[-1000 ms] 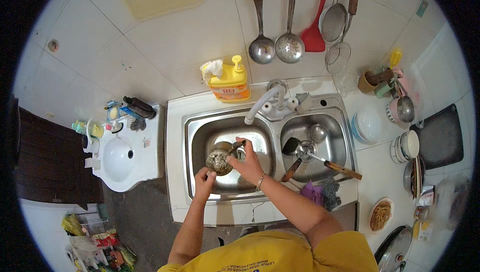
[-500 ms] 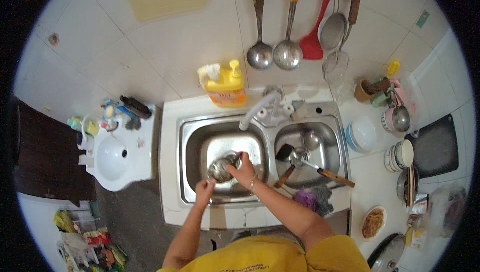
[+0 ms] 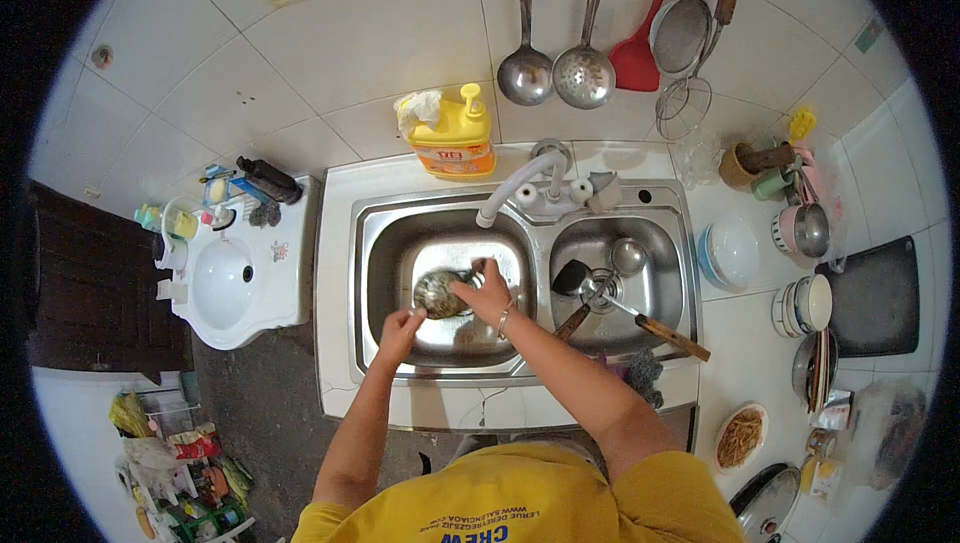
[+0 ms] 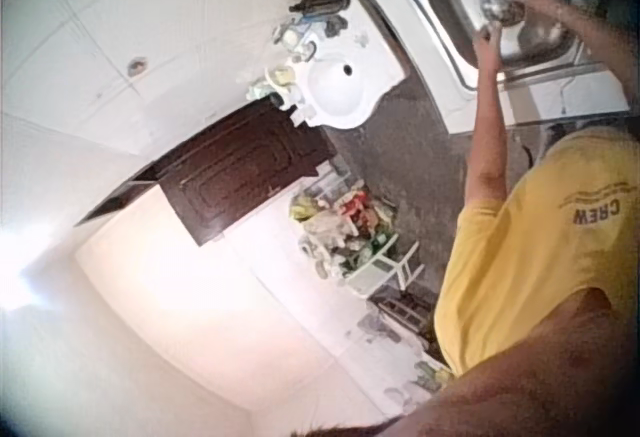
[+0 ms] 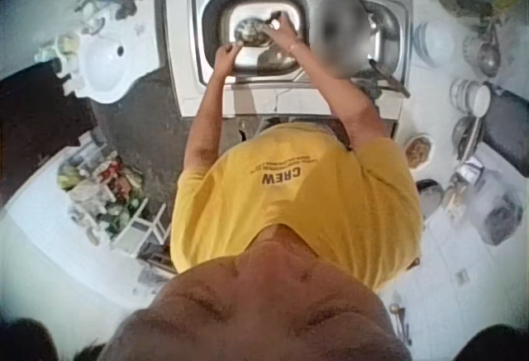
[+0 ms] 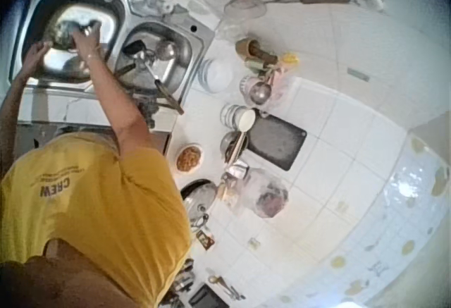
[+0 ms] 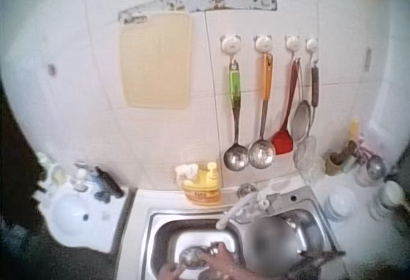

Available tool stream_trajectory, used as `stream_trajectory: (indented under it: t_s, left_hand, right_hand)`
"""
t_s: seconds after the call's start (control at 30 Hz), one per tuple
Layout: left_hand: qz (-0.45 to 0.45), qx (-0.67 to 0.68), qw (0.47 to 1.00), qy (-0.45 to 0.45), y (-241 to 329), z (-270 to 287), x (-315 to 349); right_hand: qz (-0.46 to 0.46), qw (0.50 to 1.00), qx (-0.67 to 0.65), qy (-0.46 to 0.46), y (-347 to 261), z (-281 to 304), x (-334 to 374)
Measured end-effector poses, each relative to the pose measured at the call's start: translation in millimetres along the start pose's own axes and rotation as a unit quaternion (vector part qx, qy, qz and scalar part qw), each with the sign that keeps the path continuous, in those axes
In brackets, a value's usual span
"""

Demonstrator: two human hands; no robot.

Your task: The person cleans a kettle at a sink using a cloth, then walks to a floor drain and pours out the liquid before returning to the sink to continue cleaning and rinsing it.

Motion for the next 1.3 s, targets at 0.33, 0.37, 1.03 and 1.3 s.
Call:
stream_trajectory:
  t_s: [0.33,0.37,1.03,1.3]
  left_hand:
    - [0.112,-0.002,0.993,-0.04,-32.7,14.1,3.2]
    - [0.056,-0.105,0.993,0.026,-21.1,15.3,1.9]
    - [0.004,-0.074,0.997,0.03,18.7,-24.8,-5.2]
    - [0.018,-0.108,0.993,0.044,68.5,-44.9,-7.4]
  right_hand:
    - [-0.075,0.991,0.031,-0.111,-6.1,-23.1,-5.6]
    - [-0.145,0.981,0.032,-0.122,17.0,-24.0,-10.2]
    - [0.048,0.971,0.179,0.154,-1.8,68.2,-36.9]
    - [-0.018,0.875,0.483,-0.018,-23.8,96.5,-121.2]
Point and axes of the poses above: each hand's wrist, its own x-axis away from the middle knuckle, its own z-axis out of the back of the hand, y = z × x, the point moved 3 cm from there along -x, towards the middle knuckle, and after that the axes turned 10 degrees about z, right-handed, at the moved point
